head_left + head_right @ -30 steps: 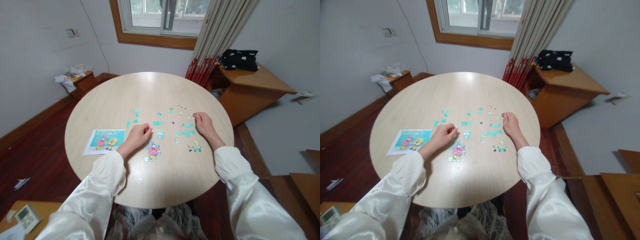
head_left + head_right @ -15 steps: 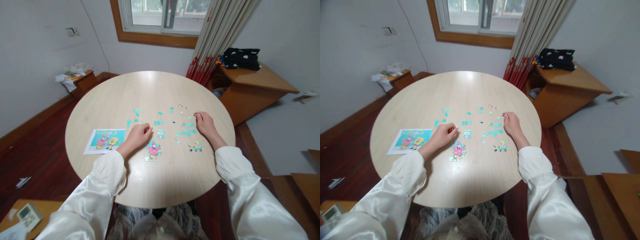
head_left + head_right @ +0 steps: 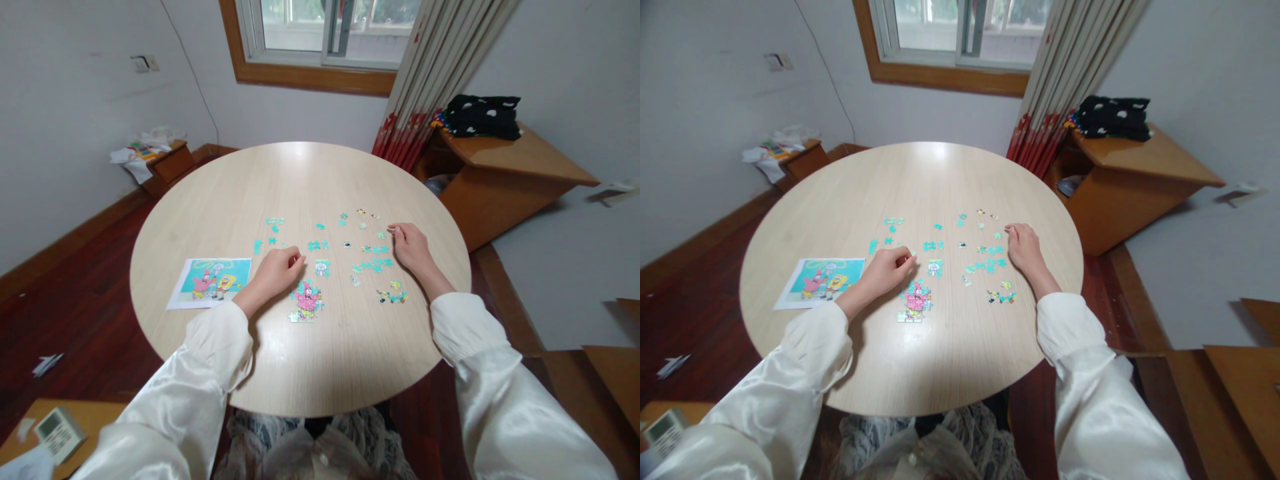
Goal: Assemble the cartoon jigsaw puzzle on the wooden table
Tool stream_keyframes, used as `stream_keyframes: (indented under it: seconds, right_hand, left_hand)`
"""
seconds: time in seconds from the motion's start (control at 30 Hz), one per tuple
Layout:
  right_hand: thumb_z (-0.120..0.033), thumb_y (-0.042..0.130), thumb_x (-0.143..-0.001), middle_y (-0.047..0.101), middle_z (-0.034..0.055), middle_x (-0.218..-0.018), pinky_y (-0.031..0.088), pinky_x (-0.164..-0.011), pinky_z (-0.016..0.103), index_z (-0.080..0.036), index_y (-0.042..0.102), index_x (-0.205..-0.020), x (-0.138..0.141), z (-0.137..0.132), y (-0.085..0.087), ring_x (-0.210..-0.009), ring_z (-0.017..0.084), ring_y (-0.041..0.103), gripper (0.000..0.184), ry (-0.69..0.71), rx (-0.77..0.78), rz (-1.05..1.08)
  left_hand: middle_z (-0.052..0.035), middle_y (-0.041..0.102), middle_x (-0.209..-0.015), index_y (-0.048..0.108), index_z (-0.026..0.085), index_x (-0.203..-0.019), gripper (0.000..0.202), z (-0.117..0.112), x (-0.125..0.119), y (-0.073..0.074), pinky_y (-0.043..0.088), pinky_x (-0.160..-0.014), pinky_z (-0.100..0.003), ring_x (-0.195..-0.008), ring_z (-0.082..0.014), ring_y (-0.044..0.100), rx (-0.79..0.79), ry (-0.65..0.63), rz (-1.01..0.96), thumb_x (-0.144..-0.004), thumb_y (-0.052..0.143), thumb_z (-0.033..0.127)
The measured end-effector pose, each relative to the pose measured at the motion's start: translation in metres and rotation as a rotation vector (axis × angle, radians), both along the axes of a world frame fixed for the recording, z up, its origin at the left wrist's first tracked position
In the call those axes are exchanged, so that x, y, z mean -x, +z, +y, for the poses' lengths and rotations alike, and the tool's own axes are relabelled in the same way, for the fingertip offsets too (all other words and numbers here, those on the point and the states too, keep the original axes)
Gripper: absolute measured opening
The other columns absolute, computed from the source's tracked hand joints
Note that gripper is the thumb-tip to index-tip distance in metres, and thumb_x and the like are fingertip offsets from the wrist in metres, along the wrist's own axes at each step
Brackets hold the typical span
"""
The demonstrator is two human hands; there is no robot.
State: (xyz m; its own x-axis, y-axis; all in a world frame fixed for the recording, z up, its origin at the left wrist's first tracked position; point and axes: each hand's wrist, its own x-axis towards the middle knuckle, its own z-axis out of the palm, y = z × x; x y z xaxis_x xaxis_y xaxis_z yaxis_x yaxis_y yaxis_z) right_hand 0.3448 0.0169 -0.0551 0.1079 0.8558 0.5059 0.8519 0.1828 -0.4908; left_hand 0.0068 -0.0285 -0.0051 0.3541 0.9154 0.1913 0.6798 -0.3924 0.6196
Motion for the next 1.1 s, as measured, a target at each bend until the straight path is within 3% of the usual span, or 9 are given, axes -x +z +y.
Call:
stream_keyframes:
  seconds: [1.1]
  right_hand:
    - [-0.036, 0.035, -0.092, 0.071, 0.0156, -0.094, 0.047, -0.089, 0.05, -0.02, 0.065, -0.086, -0.0023, 0.0016, -0.0018, -0.092, 0.03, 0.064, 0.035, 0.019, -0.028, 0.009]
  left_hand:
    - [0.0038, 0.045, -0.053, 0.041, 0.02, -0.058, 0.031, -0.0001, -0.0004, 0.0001, 0.026, -0.056, -0.026, -0.051, -0.0117, 0.039, 0.027, -0.013, 0.019, -0.088, 0.05, 0.022]
